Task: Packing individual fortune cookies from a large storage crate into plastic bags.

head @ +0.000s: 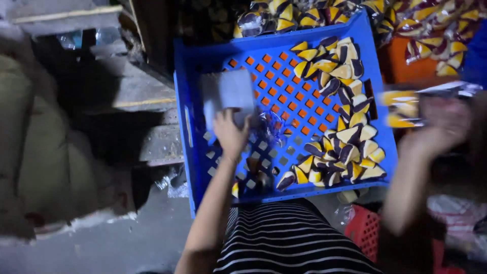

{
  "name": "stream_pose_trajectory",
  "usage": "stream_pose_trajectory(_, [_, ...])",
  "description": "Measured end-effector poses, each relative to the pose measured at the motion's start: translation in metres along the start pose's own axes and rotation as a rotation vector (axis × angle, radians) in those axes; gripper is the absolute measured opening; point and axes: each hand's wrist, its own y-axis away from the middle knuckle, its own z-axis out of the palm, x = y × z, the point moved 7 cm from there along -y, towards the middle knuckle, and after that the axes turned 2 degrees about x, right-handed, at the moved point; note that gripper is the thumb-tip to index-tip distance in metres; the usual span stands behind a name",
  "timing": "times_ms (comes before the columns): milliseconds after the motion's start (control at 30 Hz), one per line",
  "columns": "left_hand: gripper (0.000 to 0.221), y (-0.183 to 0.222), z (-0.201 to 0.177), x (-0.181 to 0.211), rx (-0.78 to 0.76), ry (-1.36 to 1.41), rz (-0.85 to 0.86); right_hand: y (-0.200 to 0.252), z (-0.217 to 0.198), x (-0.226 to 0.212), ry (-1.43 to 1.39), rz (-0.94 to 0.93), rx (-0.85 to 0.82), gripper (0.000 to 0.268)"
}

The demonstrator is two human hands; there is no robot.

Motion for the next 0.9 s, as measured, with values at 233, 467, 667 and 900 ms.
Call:
stream_pose_trajectory(233, [0.032, -0.022, 0.049, -0.059, -0.103, -0.246, 0.028, -0.064, -0.108, 0.127, 0.258, 0.167, 0.084, 0.033])
stream_pose_trajectory(467, [0.012, 0.05, -0.005, 0.146, -0.329, -0.169, 0.381, 0.145, 0.153, -0.095, 0.548, -0.064, -1.166, 0.076])
stream_pose_trajectory(667, [0.031, 0.083, -0.073, 0.139, -0.349, 0.284, 0.128, 0.21, 0.159, -0.048, 0.425, 0.439, -1.49, 0.025])
stream_pose_trajectory(900, [0.012, 0.173, -0.129, 0.117, -0.659, 0.886, -0.22, 0.27, 0.152, -0.077, -0.388, 1.045, -2.134, 0.072])
